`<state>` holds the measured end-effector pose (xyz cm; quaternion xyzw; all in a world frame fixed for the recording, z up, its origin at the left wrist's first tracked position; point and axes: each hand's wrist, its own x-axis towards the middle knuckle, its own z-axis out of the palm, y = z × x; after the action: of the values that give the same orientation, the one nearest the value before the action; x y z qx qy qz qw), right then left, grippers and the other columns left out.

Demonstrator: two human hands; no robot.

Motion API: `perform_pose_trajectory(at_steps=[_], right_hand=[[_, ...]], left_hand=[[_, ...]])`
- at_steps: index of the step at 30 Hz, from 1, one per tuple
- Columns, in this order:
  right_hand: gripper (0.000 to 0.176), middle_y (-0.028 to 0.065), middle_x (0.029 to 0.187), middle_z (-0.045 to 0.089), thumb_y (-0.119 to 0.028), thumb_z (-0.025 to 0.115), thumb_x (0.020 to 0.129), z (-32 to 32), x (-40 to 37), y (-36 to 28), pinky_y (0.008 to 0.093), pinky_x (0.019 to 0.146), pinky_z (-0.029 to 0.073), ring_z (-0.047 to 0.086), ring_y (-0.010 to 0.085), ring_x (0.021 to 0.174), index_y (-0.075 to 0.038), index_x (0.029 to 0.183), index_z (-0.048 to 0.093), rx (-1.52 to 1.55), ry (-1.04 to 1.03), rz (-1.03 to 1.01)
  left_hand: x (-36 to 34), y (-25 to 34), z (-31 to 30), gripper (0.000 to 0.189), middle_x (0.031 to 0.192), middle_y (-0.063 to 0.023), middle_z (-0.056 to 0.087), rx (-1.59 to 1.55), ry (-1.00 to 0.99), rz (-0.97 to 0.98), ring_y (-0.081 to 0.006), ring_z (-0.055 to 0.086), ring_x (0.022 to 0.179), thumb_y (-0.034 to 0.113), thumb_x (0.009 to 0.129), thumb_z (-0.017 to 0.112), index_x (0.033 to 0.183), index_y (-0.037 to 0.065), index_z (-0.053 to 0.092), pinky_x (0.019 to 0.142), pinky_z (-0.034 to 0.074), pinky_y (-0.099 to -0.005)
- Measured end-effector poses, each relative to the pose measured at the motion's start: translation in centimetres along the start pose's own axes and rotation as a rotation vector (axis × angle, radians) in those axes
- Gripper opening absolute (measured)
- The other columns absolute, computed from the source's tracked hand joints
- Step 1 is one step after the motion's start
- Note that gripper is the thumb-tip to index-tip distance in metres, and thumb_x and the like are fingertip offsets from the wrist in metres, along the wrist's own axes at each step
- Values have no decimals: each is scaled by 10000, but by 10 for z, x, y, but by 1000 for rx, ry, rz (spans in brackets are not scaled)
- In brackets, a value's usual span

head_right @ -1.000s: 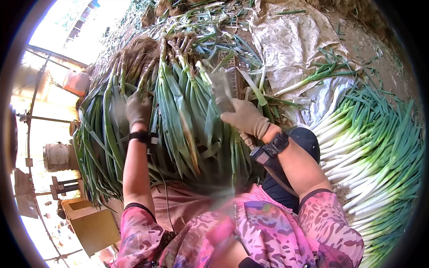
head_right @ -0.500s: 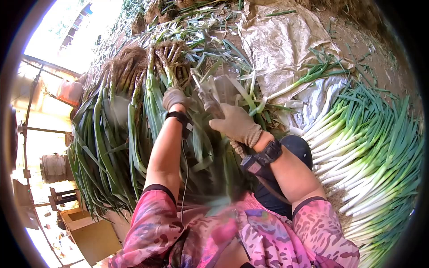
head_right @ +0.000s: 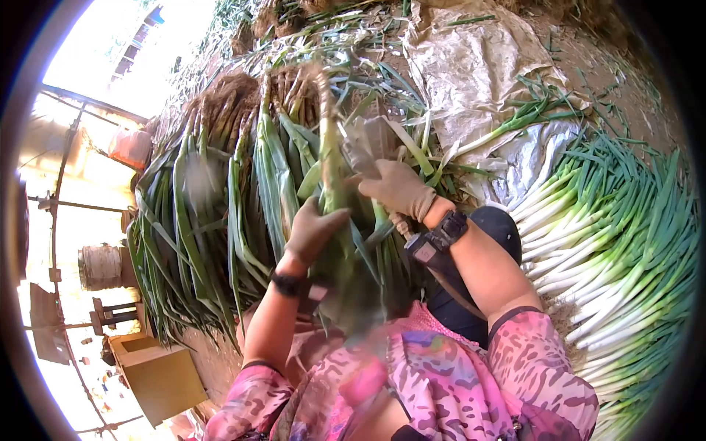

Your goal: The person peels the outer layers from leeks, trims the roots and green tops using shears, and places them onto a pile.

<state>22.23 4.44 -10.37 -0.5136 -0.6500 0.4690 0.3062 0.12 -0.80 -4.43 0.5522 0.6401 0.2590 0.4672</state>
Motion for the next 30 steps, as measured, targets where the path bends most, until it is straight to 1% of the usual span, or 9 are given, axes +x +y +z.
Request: perform_pose_trajectory(at_steps=[5, 8, 9, 12, 16, 19, 23, 28, 30], right_hand=[[421, 197, 720, 681, -393, 654, 818, 1, -50, -46, 408, 668, 544, 696, 305, 681, 21, 895, 681, 80, -259, 347], [374, 165, 678, 671, -350, 642, 819, 29, -98, -25, 392, 629, 538, 682, 280, 610, 22, 838, 667, -49, -195, 173], [369, 172, 674, 669, -346, 641, 816, 38, -106, -8, 395, 631, 537, 685, 296, 615, 22, 821, 662, -125, -123, 64], [375, 199, 768, 653, -333, 695, 844, 28, -110, -23, 398, 678, 525, 664, 314, 703, 31, 902, 623, 78, -270, 416], [373, 216, 688, 672, -344, 647, 807, 39, -87, -5, 432, 660, 533, 696, 361, 671, 28, 818, 671, -144, -105, 179], [408, 236, 713, 678, -365, 648, 802, 52, -50, 9, 451, 692, 535, 700, 380, 713, 39, 842, 689, -108, -17, 44], [488, 276, 824, 701, -423, 647, 801, 85, 35, 102, 449, 754, 548, 707, 401, 804, 53, 888, 709, -187, -35, -35], [486, 253, 809, 706, -424, 639, 805, 103, 56, 128, 421, 724, 557, 712, 368, 769, 47, 902, 712, -195, -34, -94], [418, 202, 750, 690, -381, 635, 817, 83, 10, 84, 393, 672, 543, 694, 305, 699, 25, 894, 705, -94, -91, -12]], left_hand=[[59, -44, 14, 530, 954, -162, 734, 413, 59, -168, -220, 708, 879, 365, 806, 765, 1114, -55, 669, 797, 557, -362], [101, -106, 22, 491, 954, -210, 734, 201, -77, -267, -300, 726, 900, 390, 813, 722, 1047, -40, 684, 811, 561, -399], [101, -108, 25, 477, 948, -202, 734, 310, -20, -219, -292, 727, 887, 379, 816, 717, 1050, -35, 685, 800, 563, -393], [61, -58, 26, 442, 942, -180, 733, 482, -26, 29, -261, 723, 860, 348, 823, 712, 1060, -24, 685, 777, 567, -373], [2, 23, 17, 398, 934, -151, 731, 557, -65, 274, -219, 718, 824, 307, 833, 705, 1073, -9, 687, 745, 571, -345], [9, -11, 19, 393, 936, -126, 728, 344, -29, 273, -193, 706, 811, 279, 842, 707, 1097, -19, 676, 732, 566, -332], [27, -63, 22, 393, 929, -92, 717, -83, -89, -247, -166, 681, 787, 251, 862, 703, 1130, -33, 659, 711, 554, -314], [23, -95, 25, 377, 932, -80, 708, -238, 13, -262, -149, 637, 790, 308, 962, 640, 1117, -34, 666, 694, 520, -295], [-1, -62, 19, 363, 919, -92, 709, -106, 54, 99, -169, 642, 781, 300, 986, 600, 1097, -39, 666, 692, 521, -305]])
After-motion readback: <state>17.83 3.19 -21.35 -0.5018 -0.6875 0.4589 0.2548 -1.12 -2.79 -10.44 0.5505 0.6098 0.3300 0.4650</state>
